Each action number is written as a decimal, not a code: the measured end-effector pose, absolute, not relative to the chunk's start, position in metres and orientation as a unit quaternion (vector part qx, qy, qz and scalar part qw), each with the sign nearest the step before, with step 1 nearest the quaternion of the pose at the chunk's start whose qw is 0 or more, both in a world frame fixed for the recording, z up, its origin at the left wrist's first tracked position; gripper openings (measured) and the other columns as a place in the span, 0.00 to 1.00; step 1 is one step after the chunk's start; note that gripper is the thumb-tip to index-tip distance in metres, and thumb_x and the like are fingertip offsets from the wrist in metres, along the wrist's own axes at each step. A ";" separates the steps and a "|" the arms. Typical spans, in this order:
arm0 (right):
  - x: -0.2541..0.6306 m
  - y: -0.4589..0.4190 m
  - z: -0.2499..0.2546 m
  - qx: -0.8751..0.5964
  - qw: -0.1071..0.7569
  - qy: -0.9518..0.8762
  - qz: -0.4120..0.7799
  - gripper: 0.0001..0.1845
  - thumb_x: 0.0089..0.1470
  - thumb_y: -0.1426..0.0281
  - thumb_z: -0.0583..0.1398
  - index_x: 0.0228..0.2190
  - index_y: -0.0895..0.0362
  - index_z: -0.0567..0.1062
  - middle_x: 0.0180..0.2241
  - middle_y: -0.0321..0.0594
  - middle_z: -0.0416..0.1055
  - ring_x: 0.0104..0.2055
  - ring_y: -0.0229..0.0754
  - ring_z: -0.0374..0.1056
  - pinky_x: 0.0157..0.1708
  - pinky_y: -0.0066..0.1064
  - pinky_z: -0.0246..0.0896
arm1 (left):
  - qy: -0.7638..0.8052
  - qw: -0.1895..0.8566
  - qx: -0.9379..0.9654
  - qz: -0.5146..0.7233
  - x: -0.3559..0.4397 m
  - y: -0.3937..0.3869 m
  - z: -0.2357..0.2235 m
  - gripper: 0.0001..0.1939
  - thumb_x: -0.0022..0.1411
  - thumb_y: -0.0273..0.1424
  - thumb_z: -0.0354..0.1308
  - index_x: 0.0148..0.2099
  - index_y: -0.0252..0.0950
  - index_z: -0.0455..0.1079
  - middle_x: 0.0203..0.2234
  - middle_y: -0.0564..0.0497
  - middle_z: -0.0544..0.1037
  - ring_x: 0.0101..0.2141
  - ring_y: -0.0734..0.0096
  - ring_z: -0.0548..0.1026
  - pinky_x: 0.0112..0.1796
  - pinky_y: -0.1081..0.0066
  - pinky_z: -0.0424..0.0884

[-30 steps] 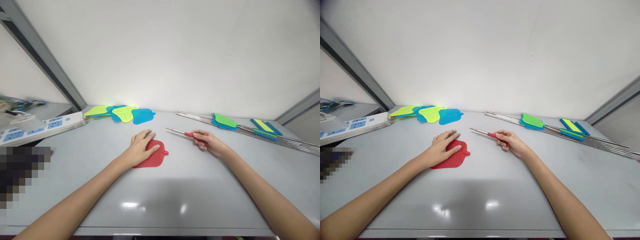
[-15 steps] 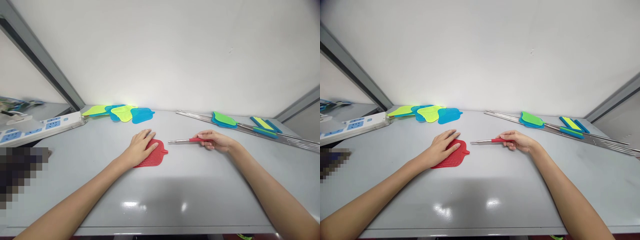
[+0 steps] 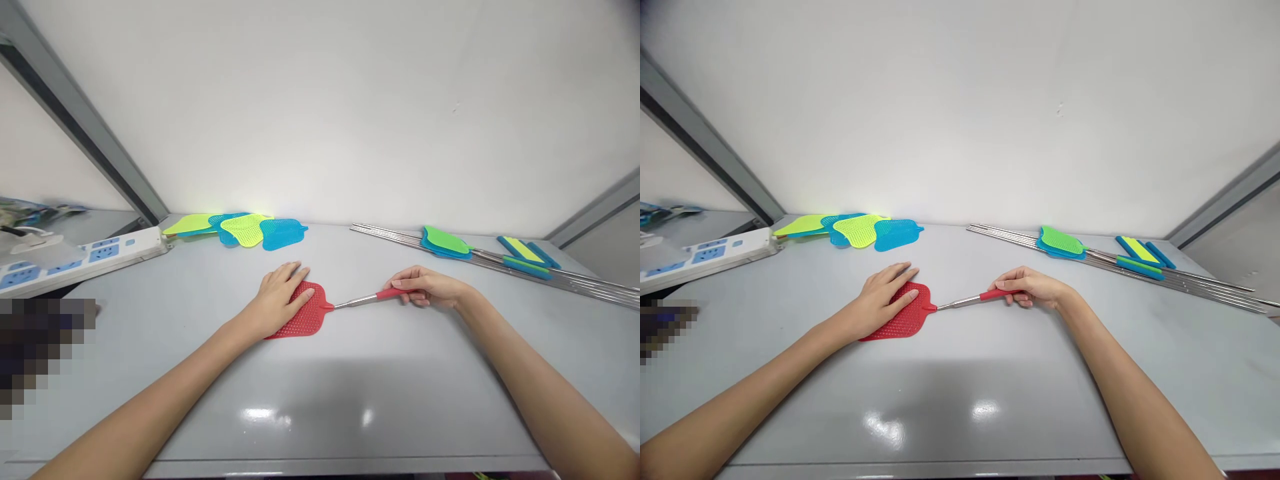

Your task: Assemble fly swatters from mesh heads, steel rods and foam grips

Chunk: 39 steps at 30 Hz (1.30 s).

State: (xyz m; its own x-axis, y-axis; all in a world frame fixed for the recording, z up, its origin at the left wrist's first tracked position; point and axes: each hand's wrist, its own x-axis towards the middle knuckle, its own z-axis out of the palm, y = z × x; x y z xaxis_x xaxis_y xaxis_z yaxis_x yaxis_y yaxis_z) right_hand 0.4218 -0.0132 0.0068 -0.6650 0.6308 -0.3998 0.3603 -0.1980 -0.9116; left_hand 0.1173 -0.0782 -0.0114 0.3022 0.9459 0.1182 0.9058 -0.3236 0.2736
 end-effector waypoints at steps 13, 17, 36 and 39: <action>0.419 -0.015 0.007 -0.401 0.109 -0.625 0.661 0.19 0.48 0.62 0.56 0.37 0.62 0.72 0.19 0.36 0.62 0.15 0.26 0.42 0.14 0.25 0.35 | 0.574 0.069 0.806 0.128 0.116 -0.077 -0.013 0.25 0.61 0.43 0.34 0.57 0.37 0.52 0.55 0.45 0.55 0.55 0.63 0.49 0.51 0.60 0.48; 0.417 -0.017 0.008 -0.407 0.114 -0.630 0.651 0.20 0.46 0.60 0.56 0.37 0.62 0.72 0.19 0.37 0.62 0.15 0.26 0.42 0.13 0.25 0.35 | 0.572 0.068 0.807 0.128 0.117 -0.077 -0.013 0.25 0.61 0.42 0.33 0.56 0.38 0.52 0.54 0.45 0.55 0.55 0.64 0.49 0.51 0.60 0.48; 0.407 -0.021 0.002 -0.404 0.175 -0.562 0.700 0.21 0.43 0.65 0.60 0.40 0.61 0.69 0.18 0.36 0.63 0.16 0.27 0.48 0.14 0.23 0.40 | 0.568 0.048 0.813 0.120 0.117 -0.076 -0.014 0.24 0.62 0.41 0.33 0.57 0.39 0.52 0.54 0.46 0.55 0.55 0.64 0.50 0.50 0.61 0.49; 0.407 -0.021 0.002 -0.405 0.179 -0.559 0.701 0.21 0.42 0.65 0.61 0.40 0.61 0.69 0.16 0.35 0.61 0.17 0.28 0.50 0.14 0.23 0.40 | 0.570 0.048 0.812 0.113 0.117 -0.076 -0.012 0.24 0.62 0.41 0.33 0.57 0.39 0.52 0.55 0.46 0.55 0.55 0.65 0.50 0.50 0.61 0.49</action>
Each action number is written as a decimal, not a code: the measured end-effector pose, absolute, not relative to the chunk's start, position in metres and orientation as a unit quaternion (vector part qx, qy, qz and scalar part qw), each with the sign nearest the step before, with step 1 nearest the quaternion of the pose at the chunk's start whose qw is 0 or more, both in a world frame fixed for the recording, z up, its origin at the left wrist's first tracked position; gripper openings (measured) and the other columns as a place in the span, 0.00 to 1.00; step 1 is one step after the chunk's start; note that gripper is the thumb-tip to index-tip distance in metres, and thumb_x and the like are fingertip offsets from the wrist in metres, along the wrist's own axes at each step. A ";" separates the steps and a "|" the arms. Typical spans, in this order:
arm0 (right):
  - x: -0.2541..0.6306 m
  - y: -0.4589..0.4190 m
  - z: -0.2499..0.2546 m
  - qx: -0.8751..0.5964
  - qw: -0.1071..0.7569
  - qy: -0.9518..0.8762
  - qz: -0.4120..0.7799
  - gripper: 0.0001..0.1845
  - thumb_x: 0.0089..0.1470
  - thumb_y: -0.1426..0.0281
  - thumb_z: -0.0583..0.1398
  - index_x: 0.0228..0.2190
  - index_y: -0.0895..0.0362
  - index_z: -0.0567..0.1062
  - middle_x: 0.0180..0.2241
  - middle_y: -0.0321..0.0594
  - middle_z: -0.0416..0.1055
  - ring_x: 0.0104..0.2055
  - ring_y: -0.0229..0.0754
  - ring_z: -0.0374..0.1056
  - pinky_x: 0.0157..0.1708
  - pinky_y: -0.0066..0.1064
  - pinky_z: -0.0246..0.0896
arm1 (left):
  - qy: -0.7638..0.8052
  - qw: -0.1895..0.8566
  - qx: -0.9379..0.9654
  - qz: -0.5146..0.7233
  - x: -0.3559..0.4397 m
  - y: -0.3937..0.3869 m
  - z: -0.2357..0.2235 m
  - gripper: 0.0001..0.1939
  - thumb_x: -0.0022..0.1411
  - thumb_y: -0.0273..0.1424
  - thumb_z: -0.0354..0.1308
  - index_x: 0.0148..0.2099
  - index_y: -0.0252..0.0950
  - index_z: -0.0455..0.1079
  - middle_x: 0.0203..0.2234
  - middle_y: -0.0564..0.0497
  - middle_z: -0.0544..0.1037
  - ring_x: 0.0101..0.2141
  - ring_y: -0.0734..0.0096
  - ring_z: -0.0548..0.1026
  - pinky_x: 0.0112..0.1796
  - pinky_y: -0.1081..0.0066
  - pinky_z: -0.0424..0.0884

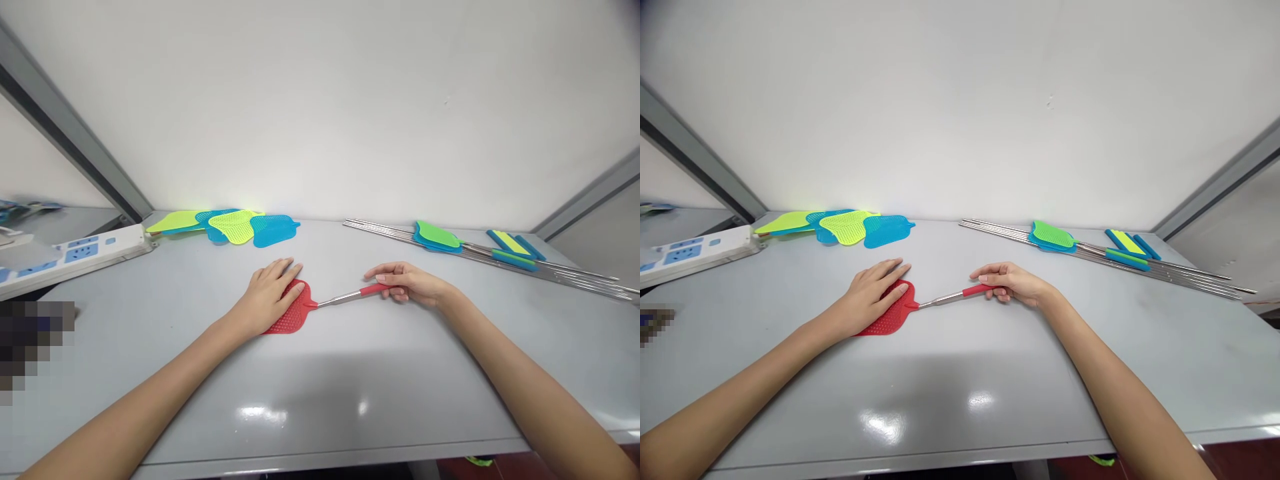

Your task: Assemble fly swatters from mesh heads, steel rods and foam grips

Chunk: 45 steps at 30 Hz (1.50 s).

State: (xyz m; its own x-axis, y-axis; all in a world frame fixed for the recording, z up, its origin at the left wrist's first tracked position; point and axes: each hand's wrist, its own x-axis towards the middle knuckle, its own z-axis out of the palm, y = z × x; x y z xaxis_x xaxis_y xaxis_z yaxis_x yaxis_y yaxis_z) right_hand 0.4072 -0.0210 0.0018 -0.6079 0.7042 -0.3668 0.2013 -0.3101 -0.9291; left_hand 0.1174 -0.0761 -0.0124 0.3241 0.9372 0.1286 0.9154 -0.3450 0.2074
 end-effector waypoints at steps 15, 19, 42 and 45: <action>0.406 -0.022 0.003 -0.401 0.176 -0.573 0.693 0.21 0.44 0.65 0.60 0.40 0.60 0.68 0.20 0.37 0.65 0.17 0.27 0.51 0.14 0.21 0.42 | 0.568 0.043 0.814 0.115 0.116 -0.074 -0.015 0.24 0.61 0.41 0.33 0.57 0.40 0.51 0.55 0.47 0.55 0.55 0.64 0.50 0.50 0.61 0.49; 0.406 -0.021 0.004 -0.378 0.161 -0.596 0.690 0.21 0.44 0.65 0.59 0.41 0.61 0.68 0.20 0.36 0.64 0.17 0.27 0.51 0.15 0.21 0.45 | 0.569 0.042 0.813 0.112 0.117 -0.073 -0.015 0.24 0.61 0.42 0.33 0.57 0.40 0.51 0.55 0.46 0.55 0.55 0.64 0.50 0.50 0.59 0.49; 0.407 -0.034 -0.005 -0.371 0.215 -0.640 0.638 0.18 0.44 0.63 0.59 0.37 0.61 0.69 0.18 0.33 0.63 0.17 0.28 0.54 0.14 0.21 0.49 | 0.569 0.026 0.809 0.147 0.118 -0.068 -0.011 0.24 0.61 0.40 0.36 0.54 0.36 0.56 0.53 0.43 0.57 0.54 0.57 0.53 0.49 0.55 0.51; 0.405 -0.028 -0.005 -0.377 0.223 -0.607 0.663 0.19 0.43 0.64 0.60 0.37 0.61 0.69 0.14 0.30 0.58 0.18 0.30 0.56 0.13 0.19 0.46 | 0.512 -0.013 0.816 0.268 0.135 -0.087 0.005 0.19 0.61 0.36 0.39 0.51 0.36 0.59 0.51 0.46 0.61 0.53 0.62 0.55 0.51 0.59 0.50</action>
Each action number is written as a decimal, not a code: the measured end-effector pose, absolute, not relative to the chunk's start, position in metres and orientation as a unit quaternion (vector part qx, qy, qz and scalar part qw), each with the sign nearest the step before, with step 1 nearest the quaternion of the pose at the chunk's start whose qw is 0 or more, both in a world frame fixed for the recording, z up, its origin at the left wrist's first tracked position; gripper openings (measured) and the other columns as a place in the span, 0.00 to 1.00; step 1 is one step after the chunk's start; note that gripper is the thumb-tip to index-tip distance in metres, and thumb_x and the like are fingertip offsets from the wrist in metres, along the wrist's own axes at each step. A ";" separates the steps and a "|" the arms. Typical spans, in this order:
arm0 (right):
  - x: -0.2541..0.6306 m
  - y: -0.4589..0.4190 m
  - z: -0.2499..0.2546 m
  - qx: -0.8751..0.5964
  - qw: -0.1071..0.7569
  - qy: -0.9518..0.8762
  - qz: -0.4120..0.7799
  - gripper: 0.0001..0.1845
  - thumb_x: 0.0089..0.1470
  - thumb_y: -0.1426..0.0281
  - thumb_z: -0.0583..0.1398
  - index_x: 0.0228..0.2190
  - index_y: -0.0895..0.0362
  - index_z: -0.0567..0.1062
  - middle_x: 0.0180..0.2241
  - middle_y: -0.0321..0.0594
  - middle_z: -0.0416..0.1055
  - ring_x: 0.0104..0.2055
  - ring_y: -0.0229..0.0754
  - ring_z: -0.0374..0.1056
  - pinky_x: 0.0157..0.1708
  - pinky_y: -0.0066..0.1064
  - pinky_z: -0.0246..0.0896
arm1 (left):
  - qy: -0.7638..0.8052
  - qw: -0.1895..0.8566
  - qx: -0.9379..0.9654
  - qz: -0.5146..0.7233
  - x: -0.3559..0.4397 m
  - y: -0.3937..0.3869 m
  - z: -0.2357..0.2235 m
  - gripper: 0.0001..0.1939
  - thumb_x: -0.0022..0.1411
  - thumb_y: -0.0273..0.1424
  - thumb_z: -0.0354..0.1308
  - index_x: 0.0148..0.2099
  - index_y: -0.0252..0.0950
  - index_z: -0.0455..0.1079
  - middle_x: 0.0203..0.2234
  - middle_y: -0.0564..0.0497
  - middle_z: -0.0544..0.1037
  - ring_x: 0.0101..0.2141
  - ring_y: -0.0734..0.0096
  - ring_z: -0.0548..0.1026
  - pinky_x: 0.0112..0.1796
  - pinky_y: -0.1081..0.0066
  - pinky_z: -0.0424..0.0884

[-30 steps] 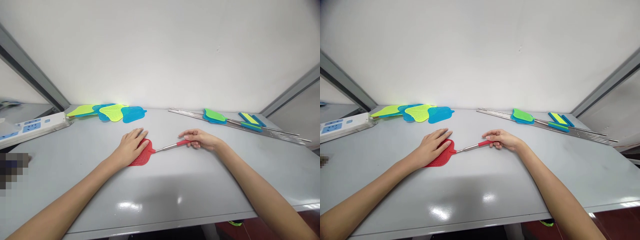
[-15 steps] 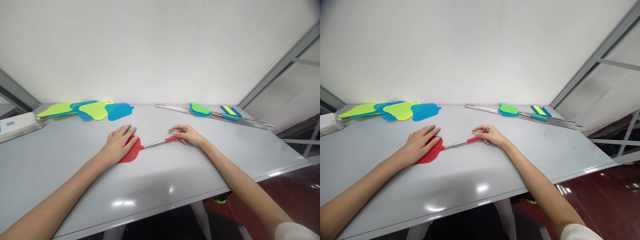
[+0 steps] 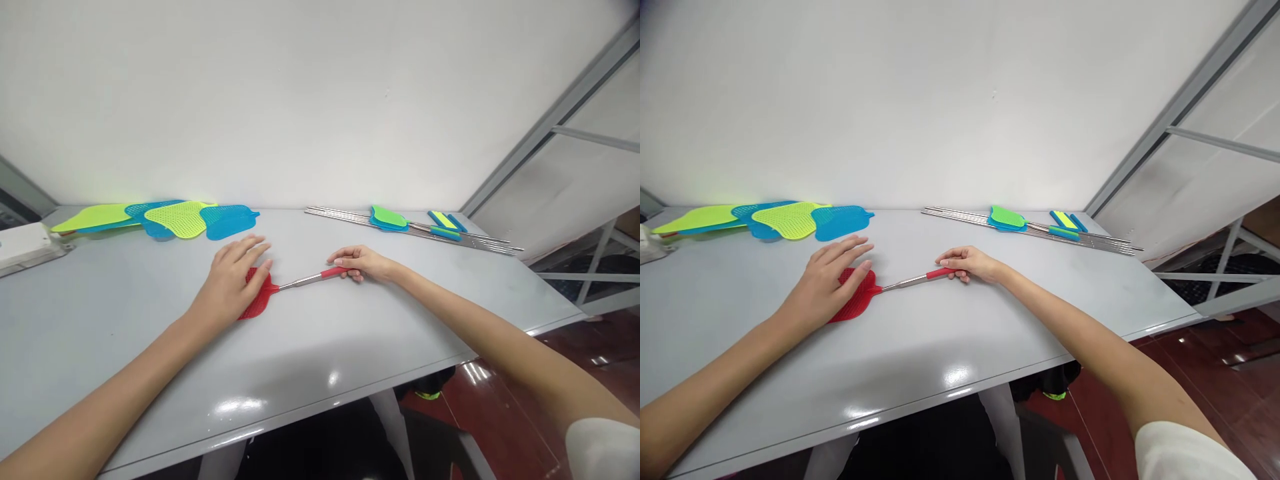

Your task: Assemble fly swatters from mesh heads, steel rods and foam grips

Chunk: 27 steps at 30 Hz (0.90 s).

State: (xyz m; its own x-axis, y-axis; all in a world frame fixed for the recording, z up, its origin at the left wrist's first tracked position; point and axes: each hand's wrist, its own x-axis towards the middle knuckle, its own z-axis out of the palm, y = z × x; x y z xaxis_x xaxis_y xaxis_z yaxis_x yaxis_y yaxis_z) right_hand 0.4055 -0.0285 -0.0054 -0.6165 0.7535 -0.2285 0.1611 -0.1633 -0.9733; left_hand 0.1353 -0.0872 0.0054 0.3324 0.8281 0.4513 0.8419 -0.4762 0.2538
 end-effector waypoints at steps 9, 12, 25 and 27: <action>0.405 -0.026 -0.006 -0.384 0.224 -0.593 0.672 0.18 0.44 0.65 0.60 0.37 0.62 0.69 0.13 0.29 0.55 0.18 0.29 0.55 0.11 0.18 0.45 | -0.225 -0.115 -0.952 -0.173 0.288 -0.159 -0.007 0.27 0.60 0.42 0.40 0.52 0.24 0.58 0.49 0.38 0.63 0.52 0.59 0.56 0.49 0.63 0.54; 0.405 -0.027 -0.007 -0.384 0.226 -0.594 0.669 0.17 0.44 0.65 0.60 0.37 0.62 0.69 0.15 0.31 0.58 0.17 0.29 0.54 0.11 0.18 0.45 | -0.230 -0.129 -0.951 -0.163 0.325 -0.172 -0.017 0.35 0.57 0.47 0.40 0.53 0.20 0.55 0.51 0.33 0.59 0.54 0.51 0.51 0.50 0.56 0.50; 0.403 -0.029 -0.007 -0.386 0.224 -0.608 0.657 0.18 0.44 0.64 0.59 0.37 0.62 0.69 0.18 0.33 0.62 0.15 0.26 0.51 0.11 0.18 0.47 | -0.002 -0.214 -0.962 -0.172 0.274 -0.182 0.019 0.13 0.60 0.31 0.43 0.43 0.35 0.65 0.42 0.47 0.70 0.43 0.69 0.67 0.43 0.72 0.61; 0.403 -0.030 -0.007 -0.391 0.223 -0.613 0.649 0.18 0.44 0.64 0.59 0.37 0.61 0.69 0.18 0.33 0.63 0.15 0.26 0.51 0.11 0.18 0.47 | -0.093 -0.209 -0.956 -0.184 0.247 -0.162 0.028 0.14 0.61 0.31 0.41 0.45 0.35 0.64 0.43 0.46 0.69 0.44 0.69 0.66 0.45 0.70 0.59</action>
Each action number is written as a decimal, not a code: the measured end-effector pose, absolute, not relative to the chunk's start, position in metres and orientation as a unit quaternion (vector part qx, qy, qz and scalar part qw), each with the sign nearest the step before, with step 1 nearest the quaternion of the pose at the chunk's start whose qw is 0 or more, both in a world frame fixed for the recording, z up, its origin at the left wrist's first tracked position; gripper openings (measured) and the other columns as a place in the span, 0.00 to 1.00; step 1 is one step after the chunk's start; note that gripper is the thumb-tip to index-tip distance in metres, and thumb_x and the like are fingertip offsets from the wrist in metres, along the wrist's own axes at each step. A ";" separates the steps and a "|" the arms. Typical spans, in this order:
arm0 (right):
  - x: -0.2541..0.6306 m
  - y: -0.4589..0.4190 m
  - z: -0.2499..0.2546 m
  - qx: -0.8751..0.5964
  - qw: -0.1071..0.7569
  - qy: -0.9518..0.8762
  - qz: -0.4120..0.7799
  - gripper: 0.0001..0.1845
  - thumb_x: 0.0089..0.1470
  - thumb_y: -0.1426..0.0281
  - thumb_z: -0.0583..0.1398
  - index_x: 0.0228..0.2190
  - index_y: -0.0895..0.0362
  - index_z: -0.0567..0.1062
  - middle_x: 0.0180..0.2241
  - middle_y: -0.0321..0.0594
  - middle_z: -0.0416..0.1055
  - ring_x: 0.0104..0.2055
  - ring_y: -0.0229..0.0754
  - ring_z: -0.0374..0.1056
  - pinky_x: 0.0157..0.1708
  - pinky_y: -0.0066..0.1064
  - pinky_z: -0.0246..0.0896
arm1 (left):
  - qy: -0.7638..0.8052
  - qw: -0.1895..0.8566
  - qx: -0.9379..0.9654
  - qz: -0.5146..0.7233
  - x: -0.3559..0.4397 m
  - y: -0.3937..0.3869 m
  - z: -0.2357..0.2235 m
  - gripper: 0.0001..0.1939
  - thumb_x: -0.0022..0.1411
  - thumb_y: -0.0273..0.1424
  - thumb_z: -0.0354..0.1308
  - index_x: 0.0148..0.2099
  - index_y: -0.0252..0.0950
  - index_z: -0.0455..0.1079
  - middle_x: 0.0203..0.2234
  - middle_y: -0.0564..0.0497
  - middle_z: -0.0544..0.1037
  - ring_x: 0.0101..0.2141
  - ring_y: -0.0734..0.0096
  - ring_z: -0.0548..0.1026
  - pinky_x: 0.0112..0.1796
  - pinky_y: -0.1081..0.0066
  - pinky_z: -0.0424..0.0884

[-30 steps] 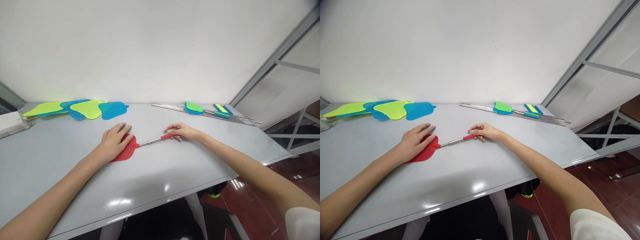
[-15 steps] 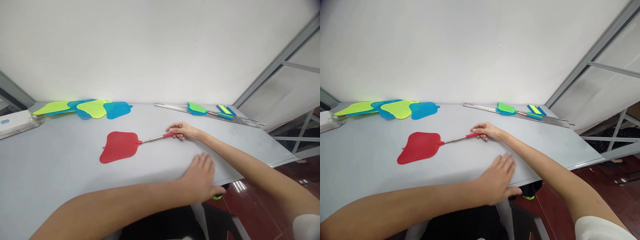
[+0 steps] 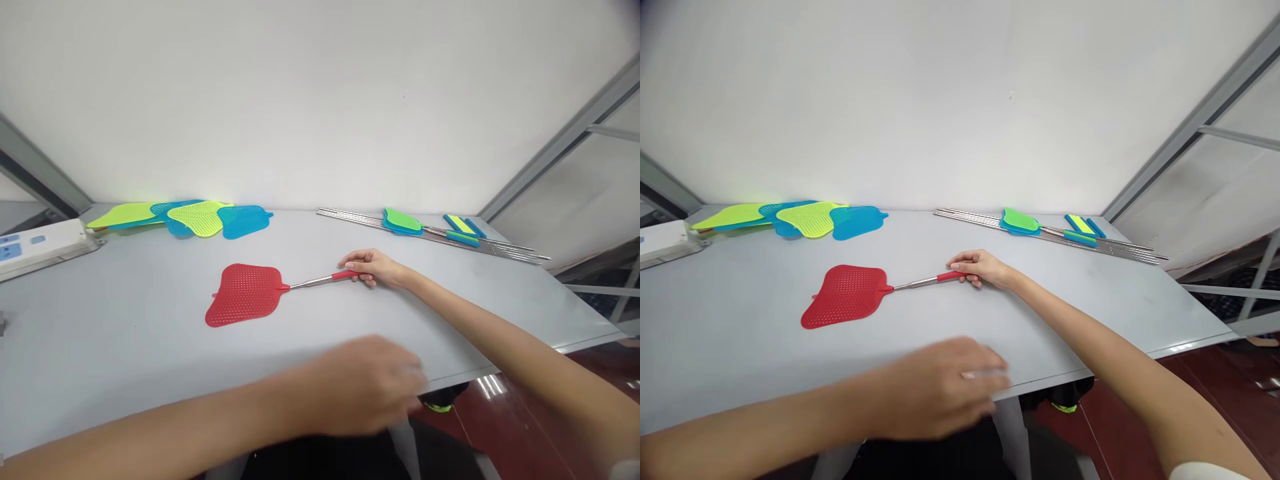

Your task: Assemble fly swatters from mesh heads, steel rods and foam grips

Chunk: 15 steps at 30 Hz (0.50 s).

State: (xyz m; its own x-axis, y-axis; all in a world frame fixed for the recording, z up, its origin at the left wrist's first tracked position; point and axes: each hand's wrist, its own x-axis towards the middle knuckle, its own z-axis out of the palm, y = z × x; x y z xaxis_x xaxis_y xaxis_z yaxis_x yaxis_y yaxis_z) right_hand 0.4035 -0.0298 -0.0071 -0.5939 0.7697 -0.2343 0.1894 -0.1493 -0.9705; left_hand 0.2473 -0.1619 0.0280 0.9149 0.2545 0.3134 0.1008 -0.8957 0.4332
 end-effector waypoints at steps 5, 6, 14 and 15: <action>0.403 -0.030 -0.008 -0.399 0.228 -0.610 0.646 0.18 0.44 0.64 0.59 0.38 0.61 0.69 0.17 0.32 0.63 0.13 0.25 0.48 0.10 0.18 0.46 | 0.407 0.155 0.892 0.121 0.161 -0.109 0.038 0.24 0.58 0.43 0.43 0.55 0.41 0.54 0.54 0.46 0.55 0.52 0.61 0.56 0.48 0.63 0.55; 0.403 -0.030 -0.008 -0.397 0.228 -0.609 0.647 0.18 0.44 0.64 0.59 0.38 0.61 0.69 0.17 0.32 0.62 0.13 0.25 0.48 0.10 0.18 0.46 | 0.446 0.153 0.878 0.081 0.144 -0.102 0.037 0.31 0.53 0.48 0.47 0.57 0.42 0.51 0.56 0.45 0.51 0.53 0.57 0.53 0.48 0.60 0.56; 0.402 -0.032 -0.009 -0.401 0.238 -0.598 0.651 0.18 0.46 0.63 0.58 0.38 0.60 0.69 0.17 0.33 0.63 0.14 0.25 0.48 0.11 0.19 0.45 | 0.553 0.144 0.820 -0.035 0.094 -0.091 0.016 0.42 0.48 0.55 0.43 0.61 0.42 0.38 0.59 0.45 0.42 0.57 0.54 0.39 0.51 0.52 0.45; 0.402 -0.032 -0.009 -0.402 0.237 -0.597 0.652 0.18 0.46 0.63 0.58 0.38 0.60 0.69 0.16 0.32 0.62 0.13 0.25 0.47 0.11 0.19 0.44 | 0.556 0.144 0.818 -0.033 0.095 -0.092 0.014 0.41 0.49 0.54 0.42 0.61 0.42 0.37 0.59 0.45 0.42 0.57 0.54 0.38 0.51 0.52 0.43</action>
